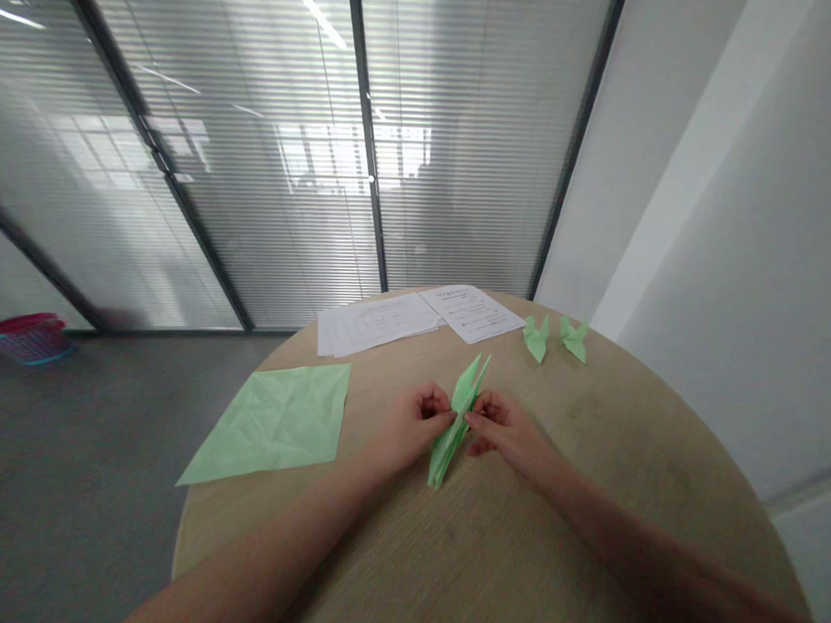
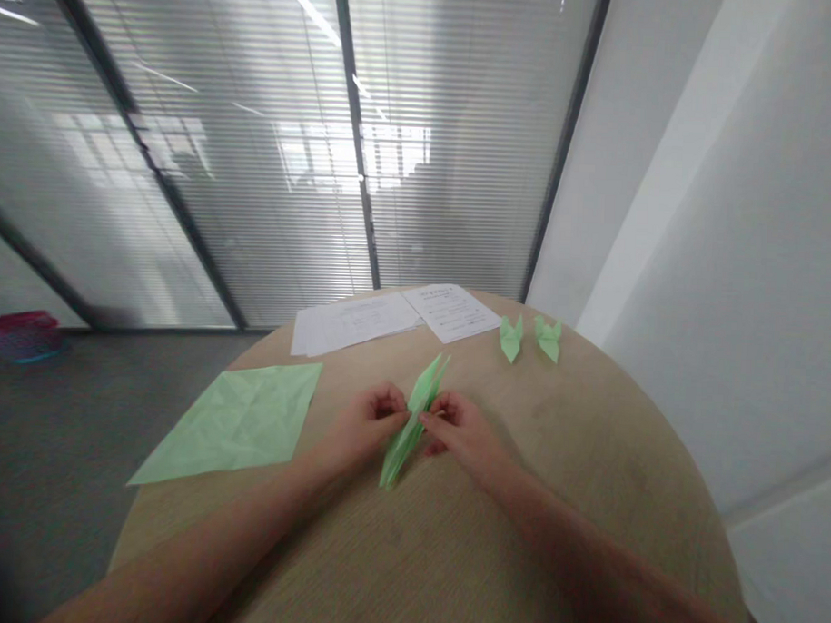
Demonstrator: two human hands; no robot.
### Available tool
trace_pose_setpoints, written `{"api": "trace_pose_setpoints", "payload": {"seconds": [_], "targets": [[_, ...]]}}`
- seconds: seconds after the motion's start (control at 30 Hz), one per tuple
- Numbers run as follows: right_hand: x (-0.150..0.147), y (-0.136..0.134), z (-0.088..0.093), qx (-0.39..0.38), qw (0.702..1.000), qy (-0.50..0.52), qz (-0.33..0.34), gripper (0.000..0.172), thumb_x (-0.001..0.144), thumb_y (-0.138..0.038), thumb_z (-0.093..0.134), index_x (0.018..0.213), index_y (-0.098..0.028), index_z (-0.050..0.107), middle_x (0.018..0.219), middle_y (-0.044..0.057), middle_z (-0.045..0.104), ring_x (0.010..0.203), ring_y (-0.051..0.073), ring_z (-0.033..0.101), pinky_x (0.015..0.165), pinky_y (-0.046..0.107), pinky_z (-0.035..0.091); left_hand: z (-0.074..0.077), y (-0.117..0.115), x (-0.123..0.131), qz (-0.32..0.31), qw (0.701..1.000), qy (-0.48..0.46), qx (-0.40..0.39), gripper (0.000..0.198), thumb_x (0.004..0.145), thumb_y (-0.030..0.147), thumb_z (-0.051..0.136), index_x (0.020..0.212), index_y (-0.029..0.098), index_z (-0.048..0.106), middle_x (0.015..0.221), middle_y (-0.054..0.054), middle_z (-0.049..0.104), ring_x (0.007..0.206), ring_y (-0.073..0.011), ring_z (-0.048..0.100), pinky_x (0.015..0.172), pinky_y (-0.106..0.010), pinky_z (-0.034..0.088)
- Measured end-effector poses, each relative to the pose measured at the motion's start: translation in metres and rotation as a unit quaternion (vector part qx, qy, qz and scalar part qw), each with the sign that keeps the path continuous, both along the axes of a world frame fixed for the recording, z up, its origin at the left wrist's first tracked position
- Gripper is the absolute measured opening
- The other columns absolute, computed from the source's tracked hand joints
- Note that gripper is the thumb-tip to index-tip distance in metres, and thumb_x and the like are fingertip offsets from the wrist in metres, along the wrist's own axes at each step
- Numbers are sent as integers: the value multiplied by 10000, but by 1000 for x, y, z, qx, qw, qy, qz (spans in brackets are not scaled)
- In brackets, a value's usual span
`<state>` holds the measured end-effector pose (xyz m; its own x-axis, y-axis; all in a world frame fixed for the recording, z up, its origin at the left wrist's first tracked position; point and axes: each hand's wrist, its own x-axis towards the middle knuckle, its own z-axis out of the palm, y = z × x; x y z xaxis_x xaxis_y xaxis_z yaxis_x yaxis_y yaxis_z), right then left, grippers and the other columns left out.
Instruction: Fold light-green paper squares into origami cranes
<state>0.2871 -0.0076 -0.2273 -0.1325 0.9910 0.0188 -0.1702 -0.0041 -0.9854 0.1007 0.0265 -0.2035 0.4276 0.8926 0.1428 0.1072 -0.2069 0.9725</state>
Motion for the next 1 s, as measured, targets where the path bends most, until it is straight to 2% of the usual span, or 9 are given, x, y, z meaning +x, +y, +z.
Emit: {"api": "trace_pose_setpoints", "payload": {"seconds": [0.1, 0.27, 0.43, 0.57, 0.8, 1.0], "targets": [[0, 1, 0, 3, 1000, -2, -3, 483, 698, -548, 850, 766, -211, 511, 761, -26, 585, 649, 135, 592, 565, 260, 510, -2, -1, 0, -26, 1000, -3, -13, 179, 782, 286, 705, 773, 183, 559, 656, 30, 583, 592, -113, 539, 564, -236, 383], [0, 2, 0, 22, 999, -20, -23, 441, 716, -554, 834, 794, -216, 562, 694, -41, 577, 600, 129, 568, 548, 248, 464, -1, -3, 1, -47, 999, -7, -24, 225, 798, 338, 724, 819, 186, 560, 678, 29, 577, 611, -116, 536, 583, -243, 414], [0, 0, 1, 19, 999, -40, -10, 416, 749, -589, 791, 815, -212, 627, 726, -19, 620, 627, 137, 592, 587, 258, 497, 1, -4, 1, -21, 1000, 6, 5, 223, 789, 327, 733, 789, 185, 561, 698, 36, 562, 628, -109, 514, 594, -237, 399], [1, 0, 2, 9, 999, -43, 9, 446, 794, -643, 727, 843, -205, 662, 810, 20, 664, 724, 171, 643, 629, 284, 537, 3, -4, 0, 5, 999, 28, 18, 224, 767, 314, 739, 757, 189, 554, 690, 37, 553, 637, -119, 513, 596, -244, 391], [-1, 0, 0, 16, 998, -54, 24, 430, 738, -563, 821, 896, -224, 608, 763, -9, 640, 632, 147, 617, 554, 261, 509, 1, -4, 1, 14, 999, 42, 31, 270, 734, 322, 777, 730, 197, 537, 665, 40, 549, 617, -123, 498, 585, -248, 375], [-3, 0, -2, 21, 999, -38, 8, 442, 744, -543, 821, 896, -225, 554, 802, -4, 641, 665, 153, 631, 573, 281, 555, 0, -3, 1, 45, 998, 37, 23, 220, 733, 289, 743, 725, 198, 543, 673, 26, 562, 633, -150, 534, 582, -265, 389]]}}
